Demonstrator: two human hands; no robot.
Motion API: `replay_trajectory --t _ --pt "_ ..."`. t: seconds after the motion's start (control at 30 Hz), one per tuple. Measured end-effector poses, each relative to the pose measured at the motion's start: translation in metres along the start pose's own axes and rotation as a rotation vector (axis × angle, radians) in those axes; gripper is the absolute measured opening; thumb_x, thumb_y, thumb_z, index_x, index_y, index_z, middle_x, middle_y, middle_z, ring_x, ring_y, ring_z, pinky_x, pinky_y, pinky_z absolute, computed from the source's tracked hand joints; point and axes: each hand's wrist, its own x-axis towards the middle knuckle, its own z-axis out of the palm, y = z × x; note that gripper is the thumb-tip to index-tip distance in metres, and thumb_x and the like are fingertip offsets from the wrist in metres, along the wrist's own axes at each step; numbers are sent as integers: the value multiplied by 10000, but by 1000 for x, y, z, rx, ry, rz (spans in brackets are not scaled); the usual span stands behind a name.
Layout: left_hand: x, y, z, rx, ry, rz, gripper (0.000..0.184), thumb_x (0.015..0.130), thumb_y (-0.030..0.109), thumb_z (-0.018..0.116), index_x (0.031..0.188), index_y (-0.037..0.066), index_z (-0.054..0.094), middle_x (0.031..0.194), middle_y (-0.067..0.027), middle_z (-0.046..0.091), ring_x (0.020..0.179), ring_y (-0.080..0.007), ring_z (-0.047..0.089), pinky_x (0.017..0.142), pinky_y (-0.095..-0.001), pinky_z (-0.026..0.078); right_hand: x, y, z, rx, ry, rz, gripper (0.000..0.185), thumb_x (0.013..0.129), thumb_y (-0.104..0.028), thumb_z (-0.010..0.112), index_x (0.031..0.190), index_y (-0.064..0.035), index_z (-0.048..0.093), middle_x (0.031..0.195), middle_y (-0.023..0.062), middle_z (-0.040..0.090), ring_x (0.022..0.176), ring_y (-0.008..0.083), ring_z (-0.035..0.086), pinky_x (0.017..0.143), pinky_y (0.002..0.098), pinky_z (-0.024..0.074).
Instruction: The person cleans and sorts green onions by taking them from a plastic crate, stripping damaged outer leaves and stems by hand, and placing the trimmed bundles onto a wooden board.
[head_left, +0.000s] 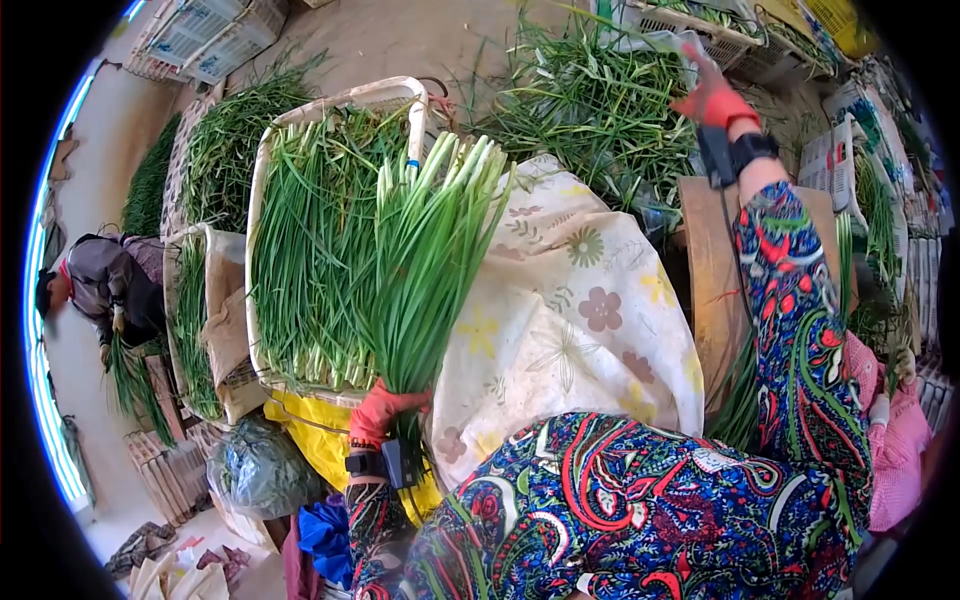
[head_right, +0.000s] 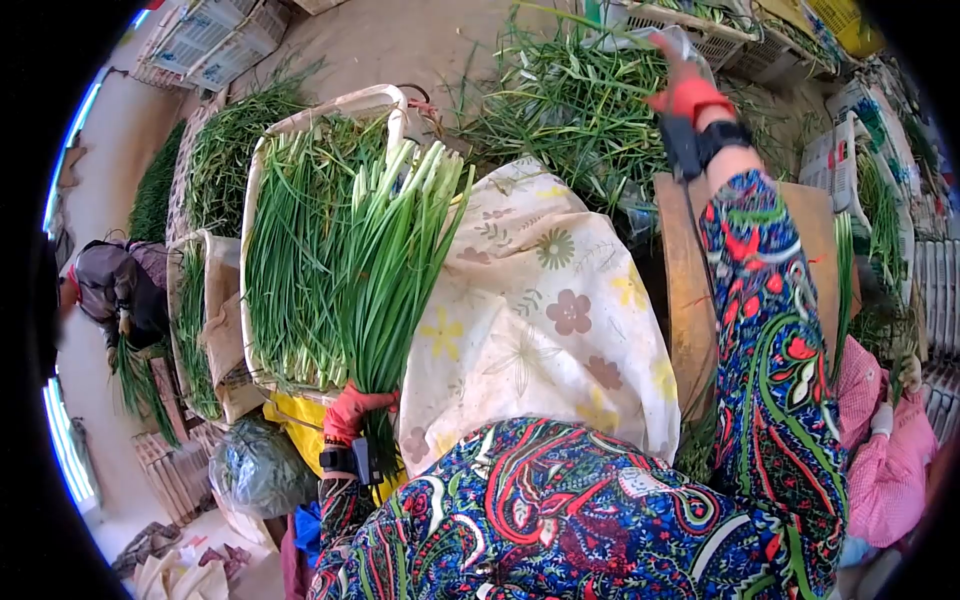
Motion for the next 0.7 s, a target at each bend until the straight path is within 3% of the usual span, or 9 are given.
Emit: replay_trajectory --t 0.03,0.07,0.13,0.2,0.27,0.37,0.5,0.7 --pt "-2 3 4 -22 8 16 186 671 38 692 831 3 602 684 -53 609 605 -151 573 601 -264 444 -1 -10 24 585 -148 234 726 698 -355 695 1302 -162 341 973 122 551 794 213 564 682 299 474" --pt "-3 5 6 -29 4 31 192 671 30 690 838 3 600 689 -52 608 606 -152 572 597 -265 444 -5 -28 45 1128 -159 554 663 739 -405 638 1297 -170 367 1077 112 557 848 215 585 734 314 462" --pt "-5 5 7 -36 -4 55 205 671 14 686 854 3 595 700 -50 606 607 -154 571 588 -268 445 -39 -110 66 1081 -526 380 495 782 -486 533 1136 -140 537 958 59 618 818 170 604 696 279 438" --pt "-4 5 12 -40 41 55 223 669 -6 682 871 8 590 712 -47 603 608 -156 570 582 -272 446 -80 -181 77 996 -737 332 494 760 -517 554 977 -78 618 848 51 618 726 133 587 660 259 438" --pt "-6 7 18 -56 67 66 240 665 -26 677 884 14 587 724 -44 602 612 -156 570 577 -273 447 -102 -219 93 1013 -790 321 458 776 -459 565 947 -39 626 860 67 618 729 142 585 653 269 449" --pt "-13 10 24 -137 82 74 274 651 -58 674 898 18 583 748 -42 604 632 -151 570 577 -272 448 -102 -235 124 1084 -669 231 381 795 -318 555 822 56 622 745 109 626 637 162 591 629 286 473" --pt "-12 4 19 -116 83 76 289 653 -70 662 914 16 577 757 -46 605 634 -151 570 579 -273 451 -96 -234 130 907 -772 249 341 825 -259 481 748 45 615 653 106 623 575 181 600 582 283 472" --pt "-8 3 14 -125 26 92 287 660 -64 652 925 14 575 757 -40 604 628 -150 568 582 -274 454 -102 -234 102 784 -825 235 344 827 -238 457 726 59 599 646 117 621 570 193 603 570 292 475"
